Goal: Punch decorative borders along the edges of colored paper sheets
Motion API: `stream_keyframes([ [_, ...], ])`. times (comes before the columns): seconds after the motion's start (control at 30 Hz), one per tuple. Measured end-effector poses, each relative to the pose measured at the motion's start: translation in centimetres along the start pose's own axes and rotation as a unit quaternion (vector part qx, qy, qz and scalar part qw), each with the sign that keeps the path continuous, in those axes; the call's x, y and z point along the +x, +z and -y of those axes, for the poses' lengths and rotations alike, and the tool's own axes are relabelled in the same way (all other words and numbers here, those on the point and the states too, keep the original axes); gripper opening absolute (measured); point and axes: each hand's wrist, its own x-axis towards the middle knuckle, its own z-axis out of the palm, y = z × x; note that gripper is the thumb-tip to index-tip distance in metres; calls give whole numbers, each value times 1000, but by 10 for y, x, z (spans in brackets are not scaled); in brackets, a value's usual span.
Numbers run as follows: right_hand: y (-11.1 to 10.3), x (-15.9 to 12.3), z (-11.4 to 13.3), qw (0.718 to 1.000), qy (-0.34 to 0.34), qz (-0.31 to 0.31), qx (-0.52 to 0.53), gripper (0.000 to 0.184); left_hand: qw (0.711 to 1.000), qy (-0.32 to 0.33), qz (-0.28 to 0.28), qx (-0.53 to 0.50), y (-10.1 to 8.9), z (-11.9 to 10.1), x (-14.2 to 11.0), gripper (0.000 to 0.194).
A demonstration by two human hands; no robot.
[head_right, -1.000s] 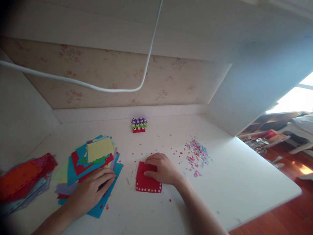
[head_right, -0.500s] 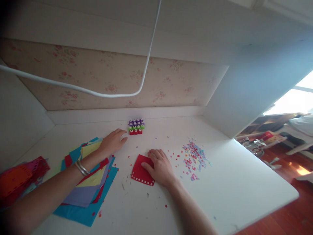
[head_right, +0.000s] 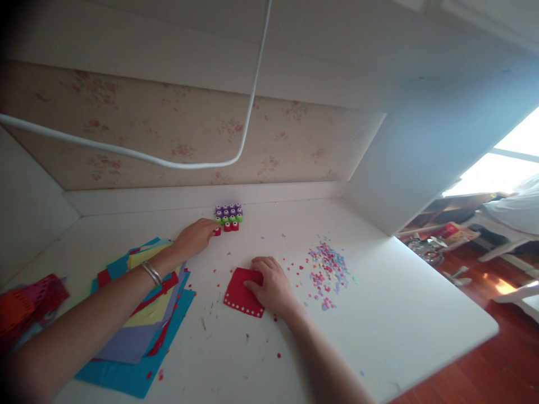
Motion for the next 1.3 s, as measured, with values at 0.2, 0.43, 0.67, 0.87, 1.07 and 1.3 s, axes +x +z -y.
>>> stream_keyframes([
  [0.2, 2, -1, 2, 995, 69, -3, 73, 6, 1000, -11, 12, -23, -13, -9, -30, 16],
  [0.43, 5, -2, 6, 958, 123, 16, 257, 13, 995, 16, 24, -94, -14, -60, -101, 17],
  [0.67, 0, 0, 7, 953, 139, 79, 257, 16, 970, -1, 18, -241, -6, -77, -141, 21],
  [0.87, 0, 0, 8, 953, 146, 87, 252, 15, 951, -49, 0, -304, 10, -67, -144, 27],
  [1.07, 1, 0, 8, 953, 153, 81, 249, 16, 954, -26, 7, -299, 10, -67, -143, 23],
  [1.3, -2, 0, 10, 936, 178, 88, 291, 19, 941, -46, 6, -337, 14, -68, -143, 20],
])
